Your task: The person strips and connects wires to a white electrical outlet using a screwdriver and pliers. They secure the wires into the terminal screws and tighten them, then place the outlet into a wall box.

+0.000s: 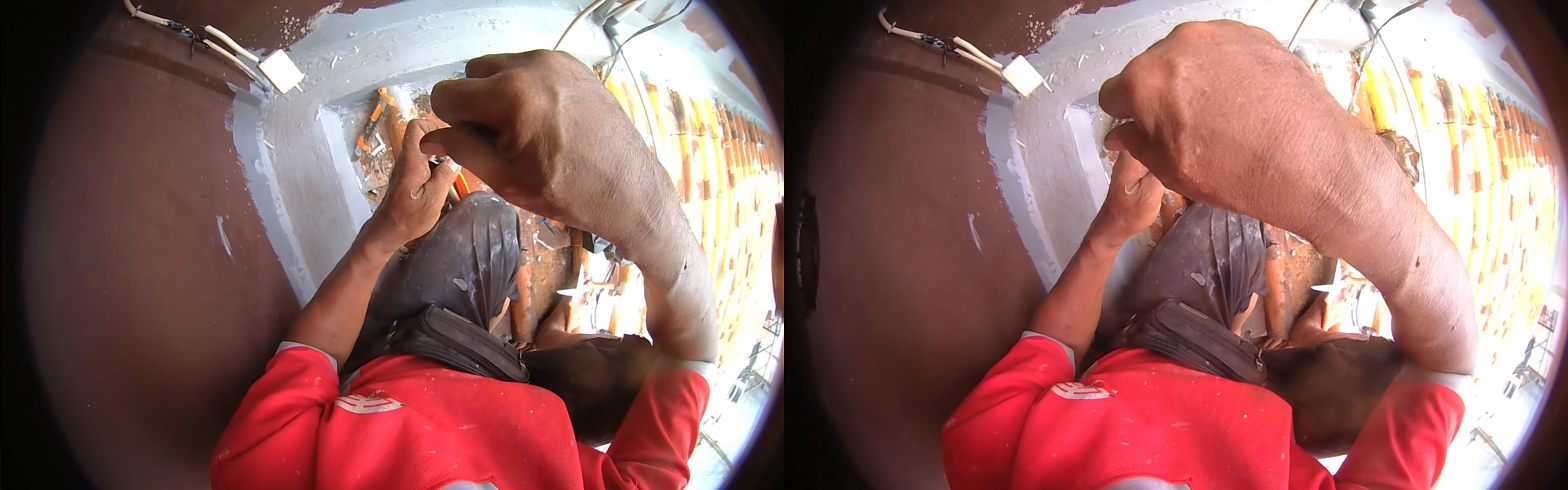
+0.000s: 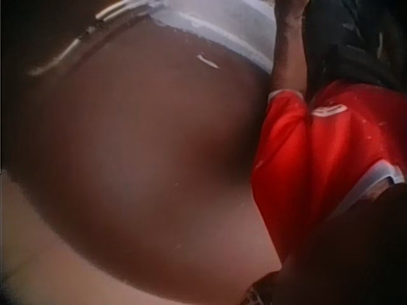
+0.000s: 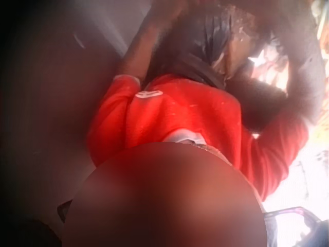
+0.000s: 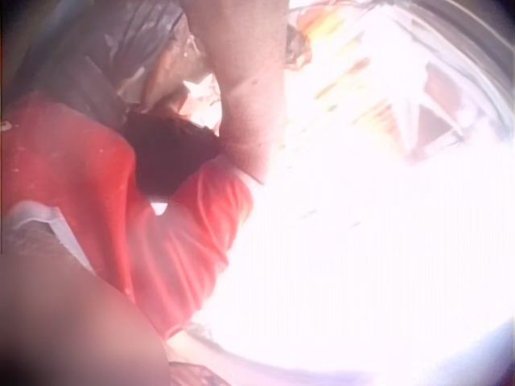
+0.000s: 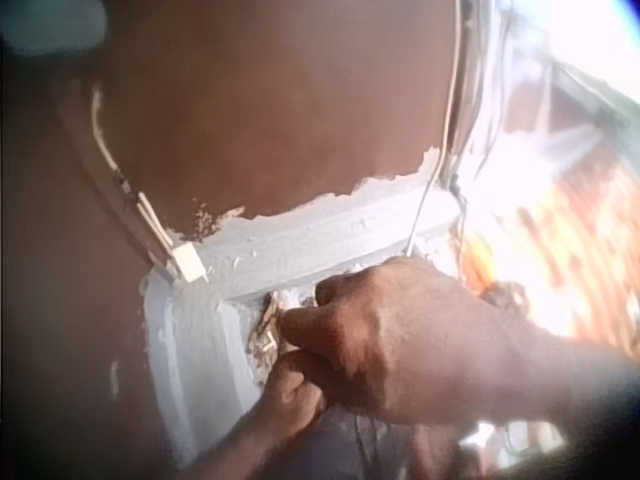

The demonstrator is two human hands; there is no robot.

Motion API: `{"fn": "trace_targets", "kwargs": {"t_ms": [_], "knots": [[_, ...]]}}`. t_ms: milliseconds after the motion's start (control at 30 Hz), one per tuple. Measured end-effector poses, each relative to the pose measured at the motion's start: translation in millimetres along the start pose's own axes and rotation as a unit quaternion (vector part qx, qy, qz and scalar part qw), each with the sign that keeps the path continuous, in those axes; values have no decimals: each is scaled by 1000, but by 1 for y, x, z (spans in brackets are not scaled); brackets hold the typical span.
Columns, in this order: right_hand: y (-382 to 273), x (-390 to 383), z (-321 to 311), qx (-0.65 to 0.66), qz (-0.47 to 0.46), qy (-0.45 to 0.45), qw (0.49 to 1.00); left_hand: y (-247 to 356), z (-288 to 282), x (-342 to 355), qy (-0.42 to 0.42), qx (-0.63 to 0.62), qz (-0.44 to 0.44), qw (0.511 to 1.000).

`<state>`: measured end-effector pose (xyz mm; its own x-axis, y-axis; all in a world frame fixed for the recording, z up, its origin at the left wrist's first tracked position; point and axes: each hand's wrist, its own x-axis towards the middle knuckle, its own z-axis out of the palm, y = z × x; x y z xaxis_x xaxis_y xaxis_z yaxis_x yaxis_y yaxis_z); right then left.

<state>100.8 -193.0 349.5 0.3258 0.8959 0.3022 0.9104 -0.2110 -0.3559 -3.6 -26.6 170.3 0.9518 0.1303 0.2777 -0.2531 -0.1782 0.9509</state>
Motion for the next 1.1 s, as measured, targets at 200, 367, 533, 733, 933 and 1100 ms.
{"fn": "trace_targets", "kwargs": {"t_ms": [200, 367, 533, 733, 933, 1100], "knots": [[9, -2, -1, 45, -57, 29, 997, -2, 3, 6, 19, -71, 13, 997], [15, -6, 7, -53, -6, -18, 998, -6, -3, 4, 12, 26, 19, 999], [15, -7, 14, -31, -86, 54, 994, -13, -4, 2, 11, -58, -41, 997], [15, -3, 10, -16, 2, -33, 999, -16, -5, 6, -1, -28, -23, 999], [22, -4, 19, 14, 31, 25, 999, -16, -2, 9, 7, -13, -7, 1000], [23, -4, 29, 15, 35, 45, 998, -22, -8, 12, 4, 15, 10, 1000]]}}
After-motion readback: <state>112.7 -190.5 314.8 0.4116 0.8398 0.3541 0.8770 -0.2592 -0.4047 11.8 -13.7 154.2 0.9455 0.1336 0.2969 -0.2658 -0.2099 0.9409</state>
